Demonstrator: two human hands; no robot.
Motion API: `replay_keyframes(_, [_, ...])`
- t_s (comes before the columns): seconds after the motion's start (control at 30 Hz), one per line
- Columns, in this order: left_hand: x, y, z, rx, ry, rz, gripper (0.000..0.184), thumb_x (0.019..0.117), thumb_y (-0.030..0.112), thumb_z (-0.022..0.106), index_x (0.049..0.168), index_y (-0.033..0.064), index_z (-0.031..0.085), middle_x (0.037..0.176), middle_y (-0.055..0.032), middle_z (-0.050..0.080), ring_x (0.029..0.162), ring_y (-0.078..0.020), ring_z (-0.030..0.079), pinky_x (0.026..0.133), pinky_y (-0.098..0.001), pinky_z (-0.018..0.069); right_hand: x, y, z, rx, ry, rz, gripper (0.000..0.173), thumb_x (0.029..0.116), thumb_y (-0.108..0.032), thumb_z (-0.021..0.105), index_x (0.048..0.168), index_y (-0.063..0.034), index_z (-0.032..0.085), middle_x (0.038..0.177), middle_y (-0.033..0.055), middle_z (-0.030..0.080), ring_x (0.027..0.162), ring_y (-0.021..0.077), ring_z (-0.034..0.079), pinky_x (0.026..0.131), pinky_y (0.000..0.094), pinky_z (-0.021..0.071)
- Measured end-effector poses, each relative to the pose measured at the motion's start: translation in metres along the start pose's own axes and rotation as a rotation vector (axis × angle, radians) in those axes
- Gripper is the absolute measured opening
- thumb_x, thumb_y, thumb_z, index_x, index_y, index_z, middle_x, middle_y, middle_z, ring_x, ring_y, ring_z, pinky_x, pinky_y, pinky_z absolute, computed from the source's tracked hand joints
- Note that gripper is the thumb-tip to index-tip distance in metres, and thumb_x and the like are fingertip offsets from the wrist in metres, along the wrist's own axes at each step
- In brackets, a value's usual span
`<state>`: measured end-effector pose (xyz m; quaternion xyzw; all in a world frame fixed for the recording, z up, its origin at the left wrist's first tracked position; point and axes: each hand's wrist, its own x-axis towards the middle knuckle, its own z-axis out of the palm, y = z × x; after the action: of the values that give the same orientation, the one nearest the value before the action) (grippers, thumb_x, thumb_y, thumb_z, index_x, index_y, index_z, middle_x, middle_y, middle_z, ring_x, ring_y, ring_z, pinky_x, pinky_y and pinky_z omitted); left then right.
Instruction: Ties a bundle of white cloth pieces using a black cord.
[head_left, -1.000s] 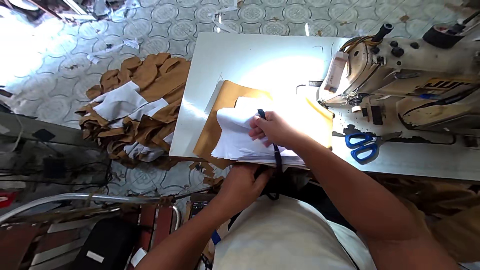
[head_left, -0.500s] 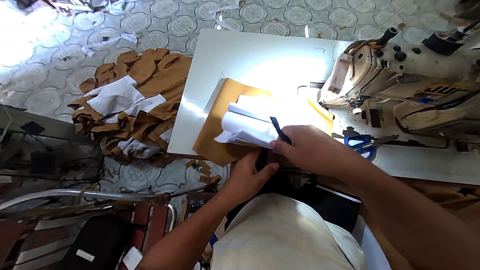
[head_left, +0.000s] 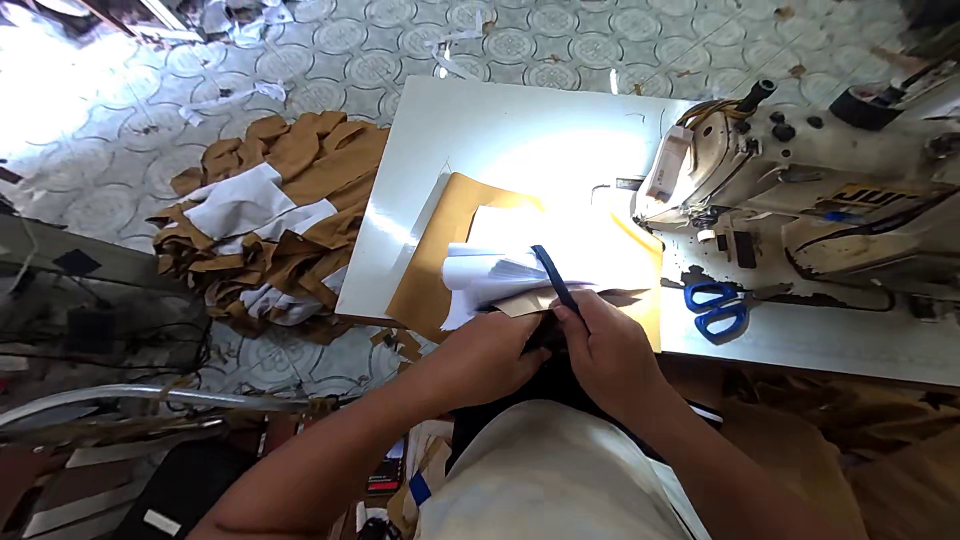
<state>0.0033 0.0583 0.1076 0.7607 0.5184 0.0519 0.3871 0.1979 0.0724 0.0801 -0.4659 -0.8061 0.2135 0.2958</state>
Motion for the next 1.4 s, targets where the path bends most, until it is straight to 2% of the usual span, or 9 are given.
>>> replay_keyframes(0.1, [-0.002,0.008,-0.013,0.210,-0.003,0.018,0.029,0.1062,0.033,0.053,0.117,0.0092,0.064,0.090,-0.0096,0.068,0.084,-0.0262,0.068,0.076,-0.0495,0.0558,0.009,0.002,0.003,0.013,0.051,-0.111,0.027,0.1072,-0.025,0.050,0.103,-0.0058,0.069,0.090,0.0054,0.067,0.085,0.0168,0.066,0.076,0.0333,0.0572])
replay_keyframes(0.27, [-0.001,-0.013,-0.008,0.525,0.424,0.290,0.010,0.0929,0.014,0.068,0.101,0.0124,0.074,0.080,-0.0061,0.063,0.065,-0.0232,0.065,0.051,-0.0406,0.0523,0.021,0.006,0.002,-0.076,0.065,-0.181,0.027,0.1047,-0.028,0.055,0.106,-0.0094,0.074,0.097,0.0073,0.060,0.087,0.0185,0.062,0.074,0.0312,0.0553])
replay_keyframes(0.47, [0.005,-0.054,0.008,0.522,0.694,0.398,0.015,0.0939,0.017,0.069,0.106,0.0114,0.074,0.088,-0.0082,0.067,0.080,-0.0249,0.068,0.067,-0.0408,0.0573,0.035,0.027,0.009,-0.167,0.105,-0.317,0.022,0.1025,-0.027,0.059,0.108,-0.0125,0.076,0.131,0.0157,0.064,0.124,0.0344,0.059,0.098,0.0519,0.0514])
replay_keyframes(0.77, [0.010,-0.093,0.059,0.395,1.110,0.137,0.019,0.0957,0.010,0.064,0.113,0.0108,0.073,0.113,-0.0121,0.070,0.116,-0.0315,0.064,0.107,-0.0512,0.0478,0.058,0.041,0.028,-0.302,0.107,-0.554,0.019,0.1018,-0.019,0.059,0.107,-0.0087,0.074,0.110,0.0113,0.070,0.112,0.0307,0.065,0.093,0.0433,0.0548])
replay_keyframes(0.87, [0.013,-0.095,0.063,0.203,1.076,-0.010,0.019,0.0982,0.016,0.062,0.114,0.0107,0.071,0.154,-0.0238,0.047,0.147,-0.0444,0.038,0.114,-0.0621,0.0385,0.061,0.041,0.026,-0.298,0.083,-0.568,0.018,0.1006,-0.016,0.059,0.106,-0.0062,0.074,0.106,0.0136,0.070,0.108,0.0332,0.066,0.089,0.0431,0.0567])
replay_keyframes(0.93, [0.013,-0.093,0.060,0.058,0.961,-0.123,0.026,0.1033,0.025,0.056,0.120,0.0106,0.069,0.164,-0.0273,0.029,0.146,-0.0452,0.041,0.110,-0.0610,0.0434,0.062,0.041,0.025,-0.309,0.074,-0.566,0.019,0.1010,-0.016,0.059,0.105,-0.0051,0.073,0.105,0.0140,0.070,0.108,0.0340,0.066,0.089,0.0441,0.0566])
replay_keyframes(1.03, [0.010,-0.092,0.048,-0.048,0.847,-0.134,0.027,0.1040,0.028,0.055,0.121,0.0104,0.067,0.165,-0.0250,0.028,0.128,-0.0382,0.060,0.095,-0.0528,0.0554,0.063,0.040,0.023,-0.322,0.077,-0.571,0.020,0.1019,-0.018,0.057,0.105,-0.0046,0.073,0.102,0.0134,0.069,0.107,0.0331,0.066,0.088,0.0439,0.0564])
replay_keyframes(1.2, [0.005,-0.095,0.036,-0.097,0.858,0.022,0.022,0.1016,0.025,0.059,0.117,0.0115,0.068,0.164,-0.0191,0.032,0.143,-0.0288,0.047,0.108,-0.0468,0.0494,0.068,0.034,0.025,-0.326,0.107,-0.589,0.018,0.1013,-0.015,0.057,0.103,-0.0043,0.072,0.094,0.0124,0.069,0.098,0.0321,0.067,0.084,0.0462,0.0545])
replay_keyframes(1.4, [0.005,-0.086,0.054,-0.120,0.893,0.142,0.023,0.1038,0.019,0.055,0.116,0.0037,0.067,0.152,-0.0154,0.052,0.133,-0.0210,0.059,0.104,-0.0384,0.0539,0.076,0.025,0.037,-0.304,0.086,-0.592,0.021,0.1041,-0.016,0.054,0.095,-0.0037,0.067,0.082,0.0113,0.063,0.079,0.0292,0.064,0.071,0.0412,0.0520])
